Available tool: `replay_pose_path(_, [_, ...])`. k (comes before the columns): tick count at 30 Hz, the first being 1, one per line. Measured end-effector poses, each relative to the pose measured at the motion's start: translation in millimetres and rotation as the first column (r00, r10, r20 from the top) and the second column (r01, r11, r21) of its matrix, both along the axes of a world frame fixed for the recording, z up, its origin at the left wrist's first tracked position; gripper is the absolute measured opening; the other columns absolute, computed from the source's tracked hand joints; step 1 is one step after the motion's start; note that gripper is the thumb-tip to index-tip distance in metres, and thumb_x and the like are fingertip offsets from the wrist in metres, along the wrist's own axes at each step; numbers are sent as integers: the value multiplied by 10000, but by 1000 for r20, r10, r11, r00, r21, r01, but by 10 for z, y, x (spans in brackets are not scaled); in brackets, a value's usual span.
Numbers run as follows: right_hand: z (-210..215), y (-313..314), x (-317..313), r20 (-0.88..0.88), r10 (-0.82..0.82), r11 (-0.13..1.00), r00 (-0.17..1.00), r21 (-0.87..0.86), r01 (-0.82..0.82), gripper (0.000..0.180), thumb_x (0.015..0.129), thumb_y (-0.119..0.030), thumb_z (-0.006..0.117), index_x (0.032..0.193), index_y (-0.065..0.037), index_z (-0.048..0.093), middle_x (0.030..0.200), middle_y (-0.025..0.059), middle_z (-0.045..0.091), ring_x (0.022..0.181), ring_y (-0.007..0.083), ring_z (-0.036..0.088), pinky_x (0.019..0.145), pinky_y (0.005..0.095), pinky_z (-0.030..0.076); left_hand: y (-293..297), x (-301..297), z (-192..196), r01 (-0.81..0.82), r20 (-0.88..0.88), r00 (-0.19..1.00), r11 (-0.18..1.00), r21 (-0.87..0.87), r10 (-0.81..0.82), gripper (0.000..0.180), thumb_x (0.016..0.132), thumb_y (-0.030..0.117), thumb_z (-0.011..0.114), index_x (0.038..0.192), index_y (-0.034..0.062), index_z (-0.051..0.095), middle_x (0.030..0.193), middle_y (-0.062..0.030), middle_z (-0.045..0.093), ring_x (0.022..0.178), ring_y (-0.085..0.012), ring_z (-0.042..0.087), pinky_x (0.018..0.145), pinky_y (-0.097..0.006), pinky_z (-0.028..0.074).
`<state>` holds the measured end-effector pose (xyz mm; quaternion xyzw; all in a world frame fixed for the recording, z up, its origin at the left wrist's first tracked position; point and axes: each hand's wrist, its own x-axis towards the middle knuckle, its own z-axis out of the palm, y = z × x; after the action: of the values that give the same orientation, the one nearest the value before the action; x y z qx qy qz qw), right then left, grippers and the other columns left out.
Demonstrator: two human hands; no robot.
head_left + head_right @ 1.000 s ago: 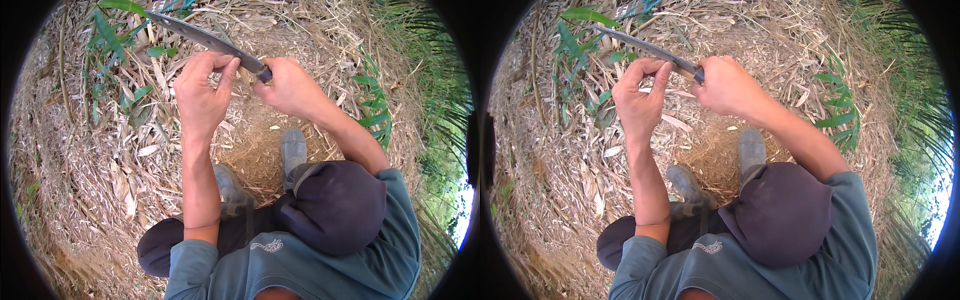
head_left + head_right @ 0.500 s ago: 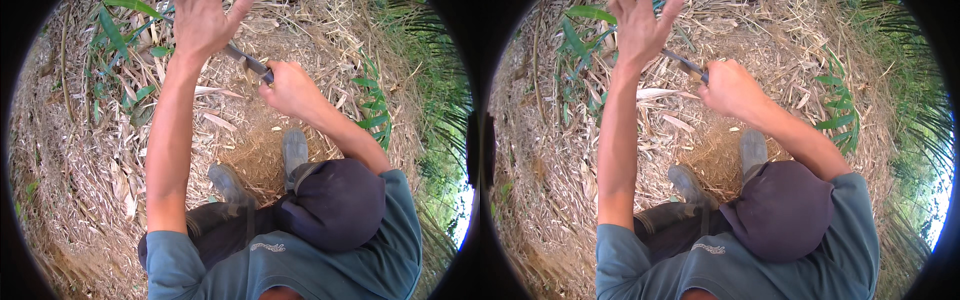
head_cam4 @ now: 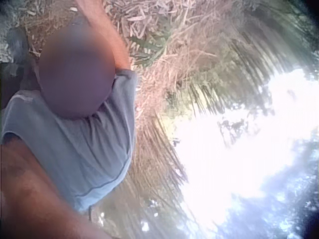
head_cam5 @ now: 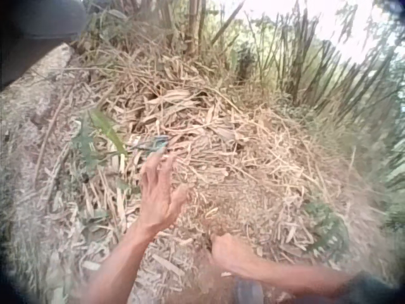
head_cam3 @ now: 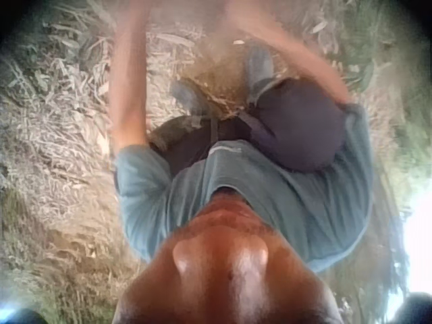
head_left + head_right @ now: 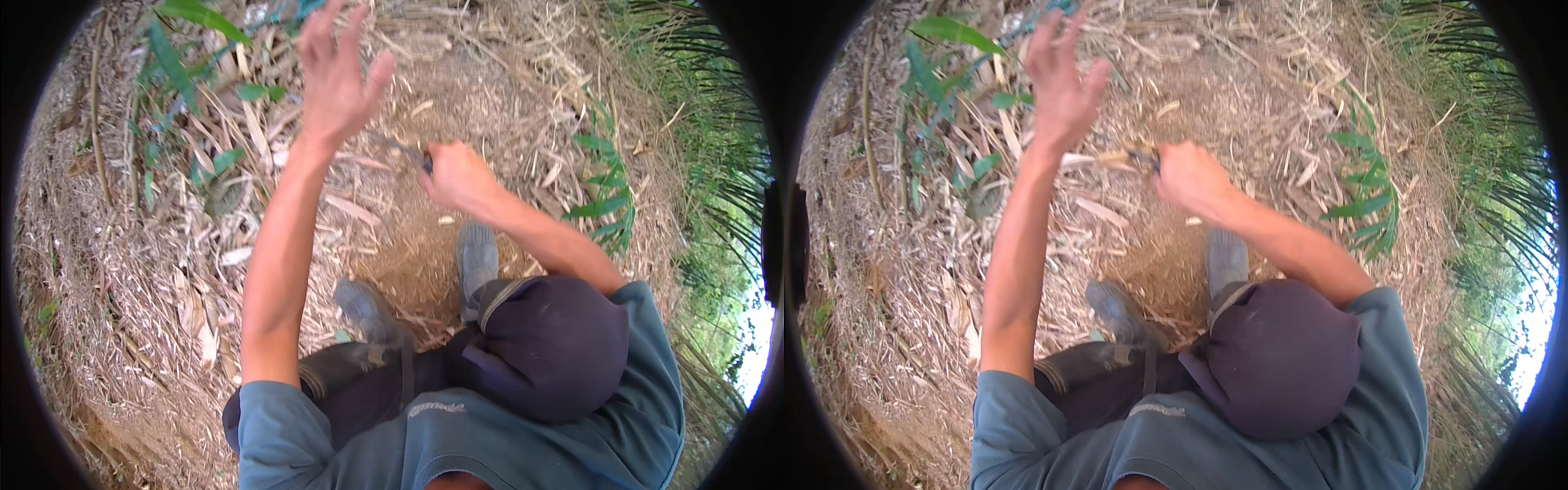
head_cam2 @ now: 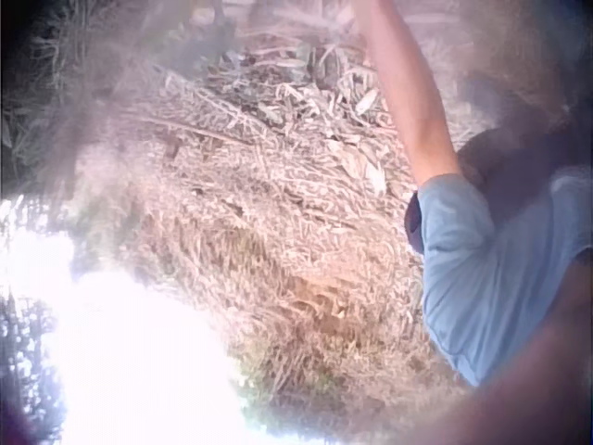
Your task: The person sits on the ground in a bamboo grove and uses a large knife to split a long bamboo stalk into thin strips. They repeatedly strike the bamboo with the knife to separate the layers and then peel the resulting strips apart by hand.
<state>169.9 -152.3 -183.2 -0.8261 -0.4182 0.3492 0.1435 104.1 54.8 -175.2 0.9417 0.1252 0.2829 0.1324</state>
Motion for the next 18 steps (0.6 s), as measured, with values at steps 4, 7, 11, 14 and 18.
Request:
replay_pose_path(4, [-27,-39,-41,-88,-79,996,993,-39,76,281,809,-169,679,985,49,664,721,250,673,703,410,696,712,470,572,-243,-251,287,307,456,890,763,-569,-17,624,997,473,517,1408,4,507,1360,-192,586,1286,-308,551,1043,-480,440])
replay_pose_path(7, [42,-30,-1,-142,-20,999,990,-34,15,259,834,-190,674,980,24,663,801,241,701,772,410,703,743,495,568,-890,-397,313,302,598,797,797,-523,90,620,949,473,582,1272,-56,587,1233,-225,651,1183,-371,607,990,-464,474])
replay_pose_path(11, [-194,-335,-41,-139,25,999,990,33,-21,265,833,-225,710,960,-7,628,779,212,699,736,409,692,699,501,556,-1509,-478,160,-15,500,758,777,-629,420,453,866,363,693,1082,-26,613,1066,-185,655,999,-344,623,873,-429,487])
replay_pose_path(14, [-142,-495,-105,-79,83,996,993,-4,-84,270,818,-234,720,941,-20,610,752,202,691,714,414,682,669,506,547,-1778,-601,155,14,478,732,691,-723,485,289,855,274,678,863,-1,590,875,-137,614,810,-287,574,731,-409,466])
replay_pose_path(18, [-165,-553,-139,-103,83,996,991,22,-81,276,796,-230,730,944,-31,609,724,188,685,688,421,673,643,505,535,-1962,-582,291,140,531,784,742,-656,322,298,905,177,581,668,8,517,724,-105,555,672,-243,511,627,-395,431])
